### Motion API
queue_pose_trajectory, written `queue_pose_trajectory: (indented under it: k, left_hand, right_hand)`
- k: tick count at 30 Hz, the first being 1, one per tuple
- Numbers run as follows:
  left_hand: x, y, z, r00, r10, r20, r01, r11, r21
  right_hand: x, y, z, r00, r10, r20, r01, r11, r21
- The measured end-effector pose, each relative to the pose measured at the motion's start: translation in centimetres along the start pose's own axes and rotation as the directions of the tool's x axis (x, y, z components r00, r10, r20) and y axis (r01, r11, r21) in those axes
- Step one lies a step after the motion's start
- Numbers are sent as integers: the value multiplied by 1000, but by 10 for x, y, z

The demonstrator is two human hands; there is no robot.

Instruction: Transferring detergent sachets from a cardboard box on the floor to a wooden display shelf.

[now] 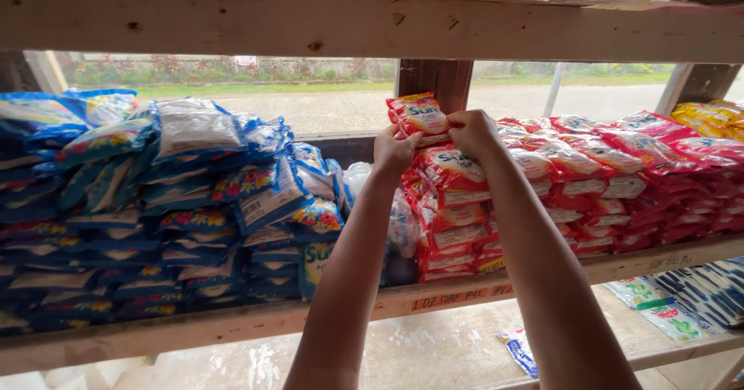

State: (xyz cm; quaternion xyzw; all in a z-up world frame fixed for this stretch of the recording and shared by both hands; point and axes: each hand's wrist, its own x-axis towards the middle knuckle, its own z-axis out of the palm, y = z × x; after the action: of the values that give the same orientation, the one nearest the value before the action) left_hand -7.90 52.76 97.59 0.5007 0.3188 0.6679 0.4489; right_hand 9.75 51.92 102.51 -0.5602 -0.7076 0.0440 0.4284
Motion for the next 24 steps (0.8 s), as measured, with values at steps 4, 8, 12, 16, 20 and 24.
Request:
queue_pose_trajectory:
  k: [4, 8, 12, 16, 20, 24]
  left_hand:
    - [-35, 25, -2, 978, 202, -46, -157, 871, 466]
    - [-30, 21, -9, 967, 253, -24, -197, 807, 557]
    - [-63, 38, 1, 891, 452, -26, -316, 661, 681]
    - [-132, 65, 16, 865, 495, 81, -463, 726, 509]
    - [-237, 72, 15, 859, 482, 173, -511, 790, 339]
    - [-335, 42, 4, 907, 294, 300, -349, 925, 148]
  right_hand:
    - [10, 15, 5, 991, -74, -112, 76, 997, 14]
    - [15, 20, -5, 966, -88, -243, 103, 994, 48]
    - [-25, -3, -42, 937, -77, -342, 193, 927, 320]
    - [-114, -32, -84, 920, -168, -353, 350, 756, 553]
    - [-255, -23, -99, 944, -113, -309, 290, 733, 616]
    - [-384, 23, -79, 992, 60, -112, 43, 675, 737]
